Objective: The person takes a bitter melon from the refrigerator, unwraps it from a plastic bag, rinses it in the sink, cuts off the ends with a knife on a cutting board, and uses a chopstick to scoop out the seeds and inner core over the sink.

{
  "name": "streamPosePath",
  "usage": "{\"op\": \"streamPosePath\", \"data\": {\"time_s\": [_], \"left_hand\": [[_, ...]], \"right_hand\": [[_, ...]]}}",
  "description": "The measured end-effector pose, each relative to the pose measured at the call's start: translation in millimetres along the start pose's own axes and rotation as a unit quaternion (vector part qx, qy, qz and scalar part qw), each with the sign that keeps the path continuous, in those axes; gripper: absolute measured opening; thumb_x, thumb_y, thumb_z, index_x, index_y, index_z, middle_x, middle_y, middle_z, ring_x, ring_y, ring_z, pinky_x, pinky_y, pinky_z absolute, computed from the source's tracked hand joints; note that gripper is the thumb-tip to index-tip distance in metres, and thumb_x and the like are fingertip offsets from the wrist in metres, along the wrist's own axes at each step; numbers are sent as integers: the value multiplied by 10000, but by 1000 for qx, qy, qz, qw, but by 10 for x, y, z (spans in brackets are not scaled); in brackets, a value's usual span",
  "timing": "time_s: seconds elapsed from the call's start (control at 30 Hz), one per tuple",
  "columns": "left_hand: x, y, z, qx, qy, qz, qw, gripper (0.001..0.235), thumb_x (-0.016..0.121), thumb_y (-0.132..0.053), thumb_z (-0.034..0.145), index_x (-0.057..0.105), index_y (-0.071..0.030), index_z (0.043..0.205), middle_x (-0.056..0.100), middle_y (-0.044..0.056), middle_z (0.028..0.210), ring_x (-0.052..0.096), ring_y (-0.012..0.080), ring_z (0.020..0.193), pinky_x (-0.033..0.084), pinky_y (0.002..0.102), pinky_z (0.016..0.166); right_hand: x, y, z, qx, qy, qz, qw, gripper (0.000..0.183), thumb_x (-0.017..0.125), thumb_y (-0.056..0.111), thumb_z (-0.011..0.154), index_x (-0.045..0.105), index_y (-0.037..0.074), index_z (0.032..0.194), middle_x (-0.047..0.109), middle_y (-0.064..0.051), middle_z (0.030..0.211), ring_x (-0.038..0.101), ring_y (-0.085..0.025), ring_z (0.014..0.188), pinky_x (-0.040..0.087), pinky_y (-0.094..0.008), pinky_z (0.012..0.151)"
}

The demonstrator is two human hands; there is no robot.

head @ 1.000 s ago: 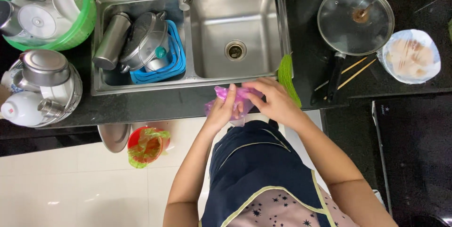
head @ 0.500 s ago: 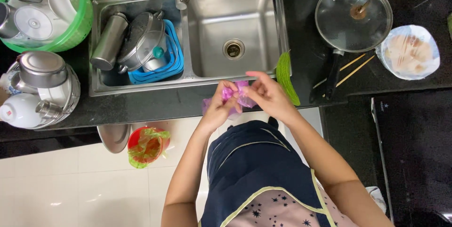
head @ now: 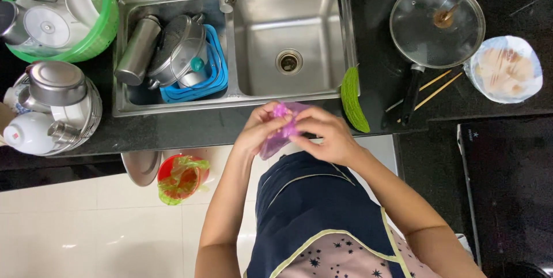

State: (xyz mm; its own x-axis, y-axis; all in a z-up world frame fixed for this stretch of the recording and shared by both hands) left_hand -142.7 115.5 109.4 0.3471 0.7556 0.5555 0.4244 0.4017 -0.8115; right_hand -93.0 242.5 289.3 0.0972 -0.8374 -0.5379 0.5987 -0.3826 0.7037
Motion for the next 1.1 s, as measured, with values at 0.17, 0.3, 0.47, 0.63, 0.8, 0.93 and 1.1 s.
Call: {"op": "streamPosePath", "data": {"time_s": [0.17,0.3,0.47,0.63,0.8,0.93,1.1], "left_hand": [[654,-780,-176,94,-47,428,898,344,729,-19,823,611,-84,1139,737,80,958,718,220,846,560,358,784],[731,-909,-263,262,-116,686,669,395,755,-82,771,581,-111,1125,701,88,974,705,327,820,546,441,768],[612,-905,-366,308,-193,653,665,431,717,-47,748,570,-85,1152,647,116,1208,697,316,837,560,413,708],[673,-950,-464,338,-214,649,647,384,735,-71,734,631,-91,1103,615,92,1249,694,283,933,575,384,727],[492,-999,-616,333,-283,612,659,172,758,-89,814,772,-113,983,678,30,1022,676,249,911,567,372,746],[-225,-699,-812,199,-356,556,725,107,750,-193,898,761,-92,929,674,52,913,665,243,799,540,371,706],[-1432,433,-1003,-83,-332,421,840,425,656,-438,1004,745,-66,819,715,112,895,668,230,875,500,395,782]], "right_hand": [[140,-738,-6,221,-32,173,959,288,582,223,1033,654,67,1265,675,-6,1126,596,-92,737,503,-257,610],[671,-1338,-204,334,44,204,919,401,462,373,1055,678,55,1170,671,4,848,572,-92,636,513,-254,573],[924,-1848,-471,385,56,264,883,481,473,392,1144,736,8,1019,593,-3,752,556,-86,658,473,-238,585],[680,-1260,-29,318,28,362,876,290,654,233,1004,711,74,1240,582,40,795,487,-29,674,379,-197,549],[796,-1828,-332,406,-88,454,788,158,694,172,1008,755,35,1059,638,-3,765,525,-65,590,384,-207,508],[751,-2279,-694,470,-160,468,731,117,702,160,951,735,56,993,711,7,845,562,-68,608,399,-218,493],[786,-2768,-1157,507,-207,448,707,157,747,176,925,752,42,1006,695,3,833,620,-78,657,463,-235,528]]}}
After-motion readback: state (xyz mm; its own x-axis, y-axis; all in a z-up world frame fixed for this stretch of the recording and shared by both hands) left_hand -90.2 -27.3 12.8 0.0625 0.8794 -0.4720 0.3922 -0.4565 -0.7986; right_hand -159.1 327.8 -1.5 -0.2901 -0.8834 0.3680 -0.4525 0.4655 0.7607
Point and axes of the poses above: each hand's wrist, its own z-axis towards the middle knuckle, its own x-axis out of the palm, y = z × x, the point moved 10 cm from there along z, towards the middle knuckle
